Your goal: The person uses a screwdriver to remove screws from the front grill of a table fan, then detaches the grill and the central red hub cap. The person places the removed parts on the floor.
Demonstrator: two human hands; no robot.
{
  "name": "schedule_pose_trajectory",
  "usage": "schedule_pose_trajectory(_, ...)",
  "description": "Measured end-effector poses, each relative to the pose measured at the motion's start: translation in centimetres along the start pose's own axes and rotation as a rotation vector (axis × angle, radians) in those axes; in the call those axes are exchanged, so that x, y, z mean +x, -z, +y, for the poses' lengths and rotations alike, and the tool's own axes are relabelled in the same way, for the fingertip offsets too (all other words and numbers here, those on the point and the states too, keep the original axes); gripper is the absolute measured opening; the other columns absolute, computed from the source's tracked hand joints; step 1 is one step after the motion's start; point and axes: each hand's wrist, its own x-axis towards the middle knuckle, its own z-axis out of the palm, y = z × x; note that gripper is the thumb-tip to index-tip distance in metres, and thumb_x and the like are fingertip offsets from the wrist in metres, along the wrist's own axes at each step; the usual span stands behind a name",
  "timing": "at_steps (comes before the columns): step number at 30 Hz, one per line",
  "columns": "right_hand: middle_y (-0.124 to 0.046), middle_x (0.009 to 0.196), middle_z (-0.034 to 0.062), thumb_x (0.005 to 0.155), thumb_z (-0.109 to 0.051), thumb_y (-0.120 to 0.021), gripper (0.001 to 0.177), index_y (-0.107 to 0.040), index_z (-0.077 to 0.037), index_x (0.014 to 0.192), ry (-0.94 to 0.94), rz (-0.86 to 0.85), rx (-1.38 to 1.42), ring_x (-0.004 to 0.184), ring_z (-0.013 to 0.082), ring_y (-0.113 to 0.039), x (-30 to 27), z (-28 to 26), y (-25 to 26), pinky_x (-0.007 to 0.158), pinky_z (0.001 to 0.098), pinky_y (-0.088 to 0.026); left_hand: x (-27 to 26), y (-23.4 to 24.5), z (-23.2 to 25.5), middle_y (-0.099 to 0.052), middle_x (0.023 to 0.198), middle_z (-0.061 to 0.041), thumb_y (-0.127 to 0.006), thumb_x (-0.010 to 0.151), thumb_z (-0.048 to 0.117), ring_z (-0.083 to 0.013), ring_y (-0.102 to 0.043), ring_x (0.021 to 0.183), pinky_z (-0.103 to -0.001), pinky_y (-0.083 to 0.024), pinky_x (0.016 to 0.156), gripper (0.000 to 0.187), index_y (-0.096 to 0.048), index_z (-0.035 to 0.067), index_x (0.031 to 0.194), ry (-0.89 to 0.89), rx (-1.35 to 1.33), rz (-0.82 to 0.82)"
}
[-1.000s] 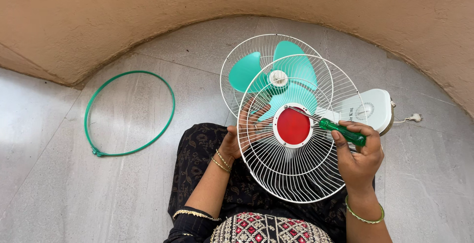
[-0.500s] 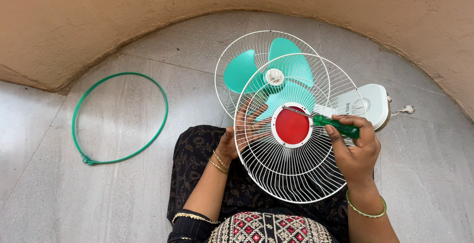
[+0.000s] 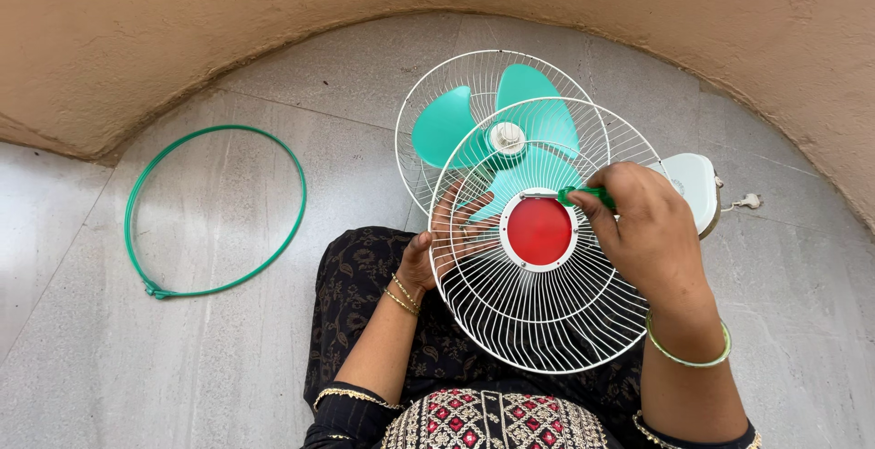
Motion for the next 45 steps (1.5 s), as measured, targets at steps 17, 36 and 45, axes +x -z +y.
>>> schedule_pose_trajectory(17, -0.071, 0.097, 0.0044, 0.087, -0.028, -0.065, 0.025, -0.074, -0.016, 0.107, 0.41, -0.447, -0.279, 0.093, 0.0252, -0.067, 5.1, 3.5, 3.4, 0.078, 0.0383, -0.055, -0.1, 0.1, 0.1, -0.023, 0.163, -0.029, -0.086, 0.071, 0.056, -0.0478, -0.035, 0.146, -0.064, -0.036, 0.118, 0.128, -0.008, 0.015, 0.164, -0.005, 0.002, 0.018)
schedule_pose_trajectory(36, -0.056, 0.084, -0.0038, 0.081, -0.021, -0.069, 0.016, -0.056, -0.016, 0.09, 1.176, -0.555, -0.72, 0.086, 0.018, -0.06, 7.5, 0.2, 2.2, 0.073, 0.0302, -0.048, -0.2, -0.1, 0.2, -0.024, 0.163, -0.028, -0.087, 0.07, 0.055, -0.0482, -0.035, 0.146, -0.065, -0.036, 0.117, 0.128, -0.009, 0.016, 0.163, 0.016, -0.007, 0.025)
schedule_pose_trajectory(45, -0.058, 0.1, -0.0006, 0.085, -0.013, -0.066, 0.029, -0.055, -0.016, 0.112, 1.251, -0.518, -0.795, 0.09, 0.0189, -0.062, 8.2, 2.3, 2.5, 0.073, 0.0302, -0.053, 0.2, -0.4, 0.4, -0.026, 0.162, -0.029, -0.086, 0.072, 0.055, -0.0498, -0.036, 0.145, -0.064, -0.035, 0.118, 0.126, -0.009, 0.014, 0.163, 0.009, -0.012, 0.016)
